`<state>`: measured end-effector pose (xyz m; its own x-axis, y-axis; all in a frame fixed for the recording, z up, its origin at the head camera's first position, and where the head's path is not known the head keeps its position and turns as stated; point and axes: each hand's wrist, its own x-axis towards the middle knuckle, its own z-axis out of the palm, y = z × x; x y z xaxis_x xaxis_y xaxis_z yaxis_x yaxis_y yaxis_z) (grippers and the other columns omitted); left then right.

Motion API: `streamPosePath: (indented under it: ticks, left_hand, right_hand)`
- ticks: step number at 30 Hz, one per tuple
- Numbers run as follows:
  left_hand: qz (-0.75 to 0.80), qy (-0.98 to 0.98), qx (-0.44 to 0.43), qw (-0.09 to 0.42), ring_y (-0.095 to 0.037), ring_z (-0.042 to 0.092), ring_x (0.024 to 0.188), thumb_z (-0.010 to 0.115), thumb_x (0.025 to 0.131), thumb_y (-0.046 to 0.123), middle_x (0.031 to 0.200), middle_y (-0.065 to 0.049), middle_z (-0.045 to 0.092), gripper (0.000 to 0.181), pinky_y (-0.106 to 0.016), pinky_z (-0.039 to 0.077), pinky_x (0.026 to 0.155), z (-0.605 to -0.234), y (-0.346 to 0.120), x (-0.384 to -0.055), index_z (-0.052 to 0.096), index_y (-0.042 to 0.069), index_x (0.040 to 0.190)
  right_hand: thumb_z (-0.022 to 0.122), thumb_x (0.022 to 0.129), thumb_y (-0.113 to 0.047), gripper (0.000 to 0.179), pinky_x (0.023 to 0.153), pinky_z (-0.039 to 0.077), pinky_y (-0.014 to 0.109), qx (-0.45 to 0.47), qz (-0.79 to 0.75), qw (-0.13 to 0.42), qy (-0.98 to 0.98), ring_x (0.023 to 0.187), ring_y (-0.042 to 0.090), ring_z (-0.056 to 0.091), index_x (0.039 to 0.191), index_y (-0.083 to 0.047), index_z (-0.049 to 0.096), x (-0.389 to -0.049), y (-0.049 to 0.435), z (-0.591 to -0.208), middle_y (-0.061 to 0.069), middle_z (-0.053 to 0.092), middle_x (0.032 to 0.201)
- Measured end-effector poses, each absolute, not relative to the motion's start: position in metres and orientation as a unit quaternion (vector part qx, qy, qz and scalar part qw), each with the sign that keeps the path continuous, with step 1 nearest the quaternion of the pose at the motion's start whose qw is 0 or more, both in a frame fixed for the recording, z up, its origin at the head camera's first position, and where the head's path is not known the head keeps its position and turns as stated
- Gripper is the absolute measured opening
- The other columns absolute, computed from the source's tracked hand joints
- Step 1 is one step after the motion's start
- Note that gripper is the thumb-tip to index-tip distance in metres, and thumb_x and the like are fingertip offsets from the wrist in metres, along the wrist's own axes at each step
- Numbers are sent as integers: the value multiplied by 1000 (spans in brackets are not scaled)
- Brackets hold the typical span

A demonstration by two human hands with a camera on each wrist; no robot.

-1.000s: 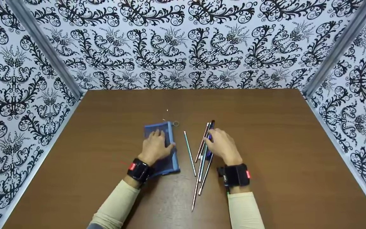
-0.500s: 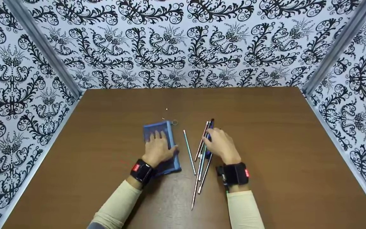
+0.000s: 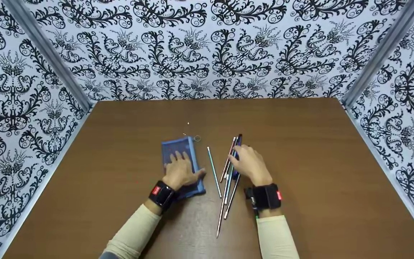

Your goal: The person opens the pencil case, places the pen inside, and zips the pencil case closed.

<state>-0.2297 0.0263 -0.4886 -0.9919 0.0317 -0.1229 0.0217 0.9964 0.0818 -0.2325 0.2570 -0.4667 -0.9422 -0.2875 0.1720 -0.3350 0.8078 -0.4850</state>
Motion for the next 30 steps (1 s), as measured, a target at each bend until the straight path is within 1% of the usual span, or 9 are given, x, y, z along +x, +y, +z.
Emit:
streamPosePath:
  ticks: [2, 7, 10, 16, 19, 24, 27, 30]
  left_hand:
    - [48, 996, 15, 67, -49, 36, 139, 59, 83, 71, 152, -32, 35, 102, -66, 42, 98, -490, 26, -230, 37, -3, 149]
    - [67, 994, 25, 80, -52, 35, 138, 62, 84, 62, 151, -34, 35, 96, -71, 41, 94, -492, 25, -231, 36, -5, 149]
    - [83, 992, 27, 90, -52, 34, 139, 61, 87, 58, 151, -34, 33, 92, -72, 39, 96, -491, 24, -232, 34, -5, 149]
    - [131, 986, 12, 106, -47, 31, 143, 53, 94, 53, 154, -30, 31, 84, -70, 34, 102, -490, 22, -236, 32, -6, 150]
    - [138, 984, 7, 110, -45, 31, 143, 50, 96, 50, 154, -29, 32, 77, -69, 33, 103, -489, 21, -237, 39, -6, 147]
    - [122, 987, 11, 107, -45, 33, 142, 48, 98, 46, 153, -28, 36, 64, -69, 36, 102, -486, 20, -238, 52, -3, 139]
    - [115, 988, 14, 100, -45, 35, 141, 47, 100, 43, 152, -26, 38, 60, -68, 37, 101, -485, 20, -238, 55, -3, 137]
    - [113, 990, 19, 87, -46, 38, 140, 45, 101, 41, 151, -25, 41, 57, -68, 39, 99, -485, 20, -238, 57, -3, 135]
  right_hand:
    - [65, 95, -20, 39, 81, 53, 49, 165, 263, 45, -950, 92, 34, 67, 122, 7, 62, -232, 257, -468, 22, 67, 105]
    - [64, 95, -21, 38, 82, 52, 51, 165, 255, 46, -952, 96, 36, 67, 122, 6, 64, -233, 257, -469, 23, 68, 109]
    - [64, 95, -22, 38, 84, 51, 52, 165, 250, 47, -953, 98, 37, 66, 121, 6, 64, -233, 257, -470, 23, 67, 112]
    - [64, 95, -23, 39, 88, 51, 53, 165, 246, 46, -954, 101, 38, 66, 122, 6, 64, -233, 257, -470, 24, 67, 113]
    - [64, 95, -22, 40, 87, 51, 53, 167, 244, 44, -954, 100, 38, 66, 122, 7, 63, -233, 256, -470, 25, 67, 113]
    - [63, 96, -22, 39, 85, 52, 52, 164, 244, 37, -955, 98, 37, 66, 123, 7, 63, -233, 256, -470, 24, 67, 112]
    - [63, 96, -22, 39, 86, 51, 53, 164, 244, 38, -955, 99, 37, 66, 123, 7, 63, -234, 255, -470, 25, 67, 113]
    - [64, 96, -22, 39, 82, 52, 50, 170, 243, 39, -954, 91, 32, 67, 122, 7, 63, -234, 253, -470, 21, 68, 105]
